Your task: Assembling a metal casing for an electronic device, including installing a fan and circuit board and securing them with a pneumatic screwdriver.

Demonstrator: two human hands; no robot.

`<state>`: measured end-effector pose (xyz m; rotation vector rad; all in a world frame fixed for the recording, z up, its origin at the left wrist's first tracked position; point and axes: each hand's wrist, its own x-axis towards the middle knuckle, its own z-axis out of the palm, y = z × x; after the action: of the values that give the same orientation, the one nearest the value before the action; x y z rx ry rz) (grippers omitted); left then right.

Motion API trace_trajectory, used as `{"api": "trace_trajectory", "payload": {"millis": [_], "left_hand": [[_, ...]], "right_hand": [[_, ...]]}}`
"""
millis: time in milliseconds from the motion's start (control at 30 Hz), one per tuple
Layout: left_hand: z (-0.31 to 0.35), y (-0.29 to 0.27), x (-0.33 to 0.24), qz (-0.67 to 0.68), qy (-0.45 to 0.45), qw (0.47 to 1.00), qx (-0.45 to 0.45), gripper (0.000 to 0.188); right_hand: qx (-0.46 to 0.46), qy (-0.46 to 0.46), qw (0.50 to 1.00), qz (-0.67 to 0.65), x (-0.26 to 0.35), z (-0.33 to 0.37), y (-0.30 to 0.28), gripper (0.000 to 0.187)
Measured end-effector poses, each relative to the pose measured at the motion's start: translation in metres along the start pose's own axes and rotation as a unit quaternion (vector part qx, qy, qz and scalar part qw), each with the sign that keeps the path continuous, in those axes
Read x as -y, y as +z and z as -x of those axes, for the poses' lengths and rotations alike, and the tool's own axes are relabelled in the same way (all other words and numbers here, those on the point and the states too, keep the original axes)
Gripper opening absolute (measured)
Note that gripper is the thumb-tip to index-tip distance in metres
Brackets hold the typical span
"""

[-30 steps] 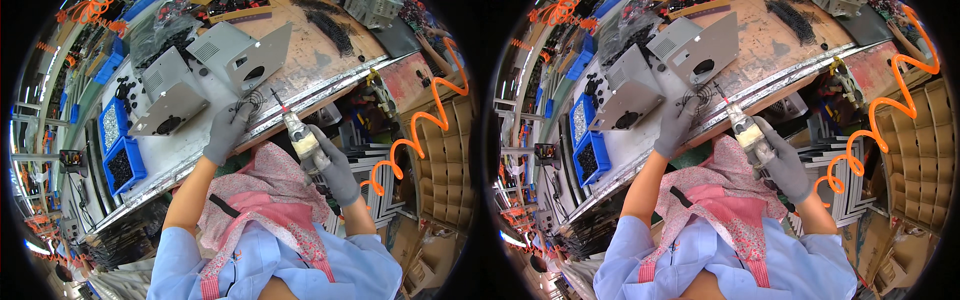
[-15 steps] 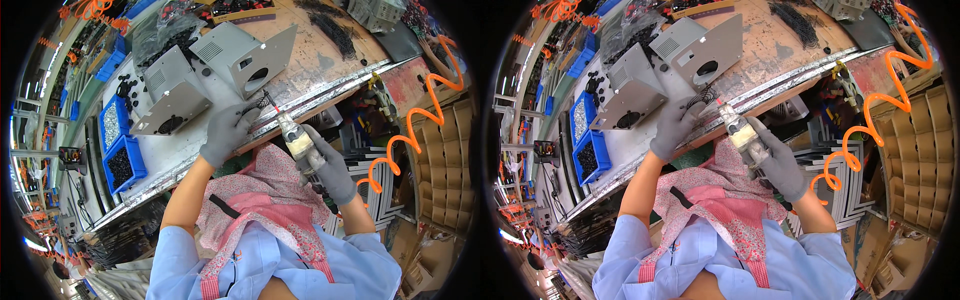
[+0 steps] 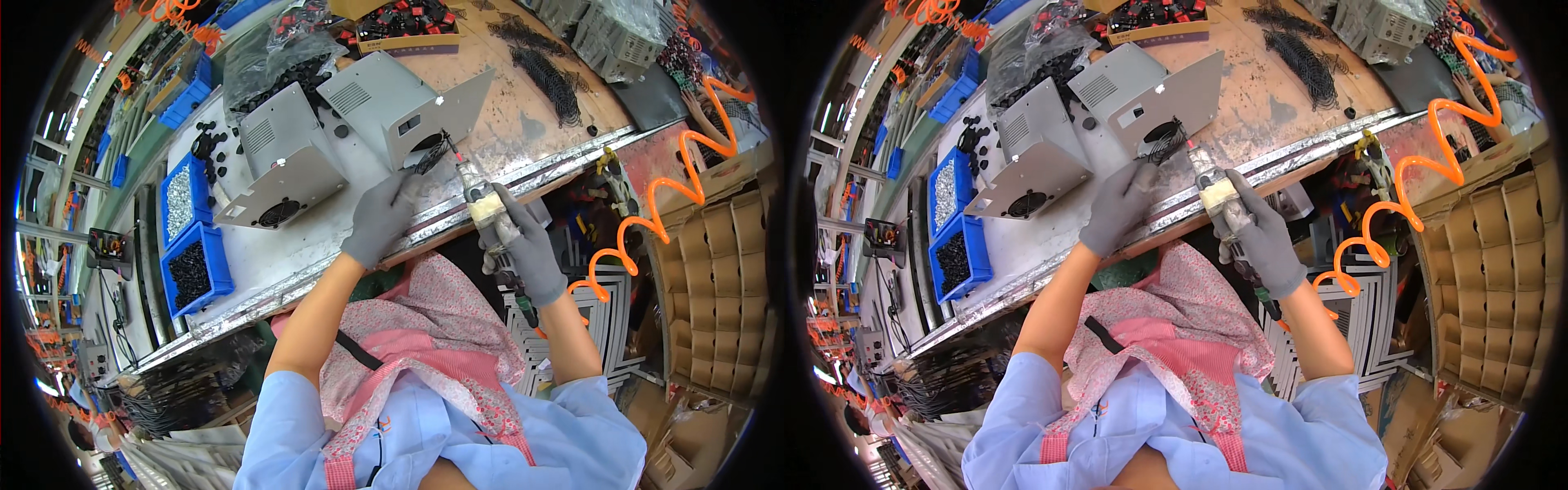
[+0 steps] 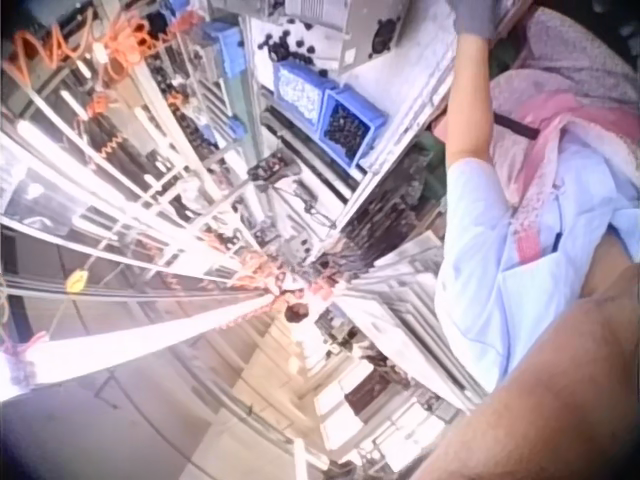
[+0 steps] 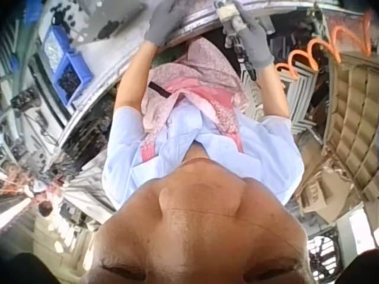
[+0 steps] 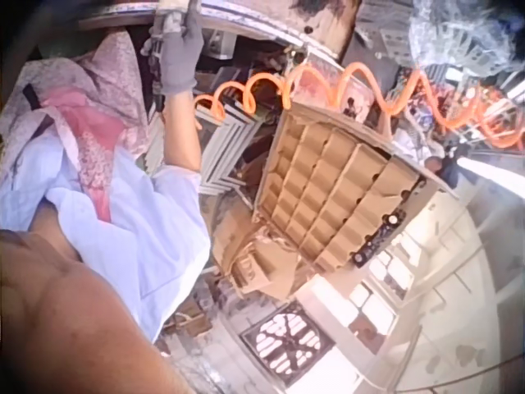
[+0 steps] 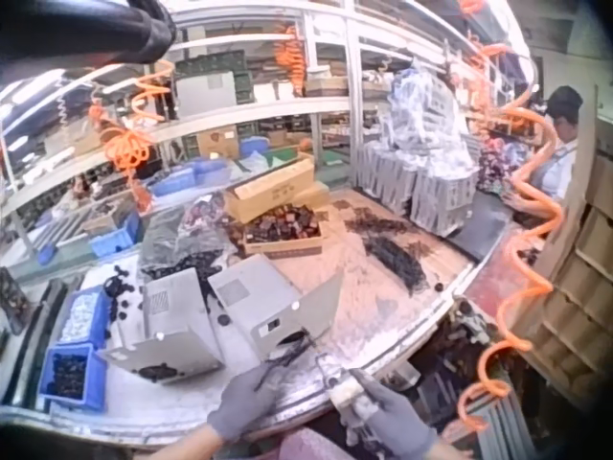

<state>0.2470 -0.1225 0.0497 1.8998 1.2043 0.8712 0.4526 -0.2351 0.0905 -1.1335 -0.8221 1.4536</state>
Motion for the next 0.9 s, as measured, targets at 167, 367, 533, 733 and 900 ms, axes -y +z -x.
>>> {"api": "trace_trajectory", "payload": {"millis": [167,367,533,733,900], "left_hand": [[-0.005,-0.02,-0.003,0.167,-0.141,0.967,-0.132,0.035],[-0.07,-0.023,-0.01,0.062,-0.094,0.984,-0.139,0.039],[-0.107,-0.025,0.002,0.135,-0.014,0.988,0.071,0.039],[-0.067,-0.031,-0.026,0.292,-0.158,0.923,0.195,0.037],[-0.041,-0.022,0.006,0.165,0.031,0.955,0.246,0.033]], "right_hand": [[-0.001,0.017,1.0,0.019,0.003,-0.003,-0.004,0.057],[0.025,-0.027,0.994,0.106,0.008,-0.014,-0.01,0.056],[0.016,0.032,0.992,0.117,0.02,-0.012,-0.008,0.062],[0.052,0.109,0.992,-0.027,0.033,0.017,-0.003,0.06],[0.064,0.15,0.986,0.017,0.028,0.05,-0.002,0.069]]}}
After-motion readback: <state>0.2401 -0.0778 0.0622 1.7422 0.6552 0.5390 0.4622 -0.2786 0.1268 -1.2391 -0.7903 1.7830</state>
